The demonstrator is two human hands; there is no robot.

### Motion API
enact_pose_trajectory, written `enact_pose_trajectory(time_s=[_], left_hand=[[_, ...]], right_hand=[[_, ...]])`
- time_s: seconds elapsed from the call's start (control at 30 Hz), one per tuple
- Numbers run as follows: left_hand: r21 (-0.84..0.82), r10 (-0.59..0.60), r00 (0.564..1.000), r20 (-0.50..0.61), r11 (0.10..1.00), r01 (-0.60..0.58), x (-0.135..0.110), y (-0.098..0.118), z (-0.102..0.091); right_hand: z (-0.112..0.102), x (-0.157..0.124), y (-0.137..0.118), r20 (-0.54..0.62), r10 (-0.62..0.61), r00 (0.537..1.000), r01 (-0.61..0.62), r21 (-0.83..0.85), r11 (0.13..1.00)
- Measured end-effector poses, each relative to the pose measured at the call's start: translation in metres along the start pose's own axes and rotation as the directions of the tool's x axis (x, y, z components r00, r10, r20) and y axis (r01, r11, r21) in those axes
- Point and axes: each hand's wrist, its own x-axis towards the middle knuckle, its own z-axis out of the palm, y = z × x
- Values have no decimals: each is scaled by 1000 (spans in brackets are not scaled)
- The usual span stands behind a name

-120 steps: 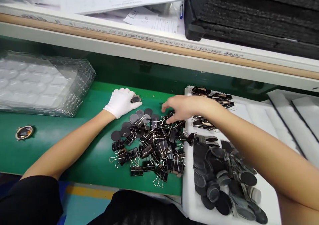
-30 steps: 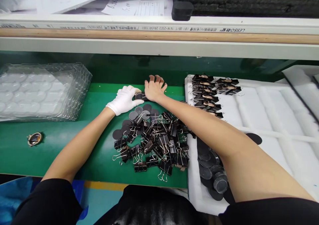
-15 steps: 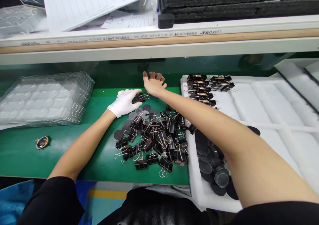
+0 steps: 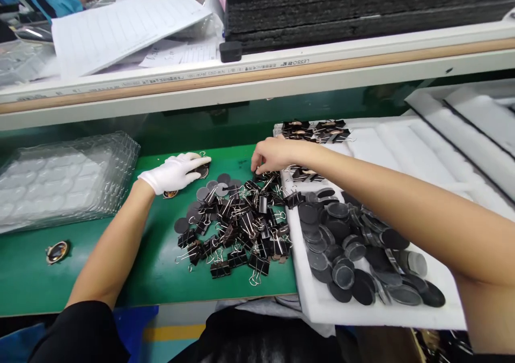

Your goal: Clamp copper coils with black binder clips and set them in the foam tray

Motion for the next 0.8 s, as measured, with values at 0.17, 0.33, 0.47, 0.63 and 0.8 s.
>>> enact_pose_trajectory(time_s=[0.17,0.33,0.47,0.63,0.8], left_hand=[[73,-91,995,44,993,87,-7,-4,-9],[186,-124,985,-120,972,145,-8,-4,-6],[108,8,997,-78,994,0,-4,-5,3],[93,-93,988,-120,990,104,2,2,7],[56,-96,980,-172,993,107,7,6,12]], right_hand=[[-9,14,-8,-32,-6,999,8,64,998],[-7,43,-24,-219,-24,975,59,154,986],[0,64,-28,-233,-58,971,104,189,977],[5,71,-24,-234,-103,967,160,236,959],[4,92,-41,-429,228,874,-2,466,885]])
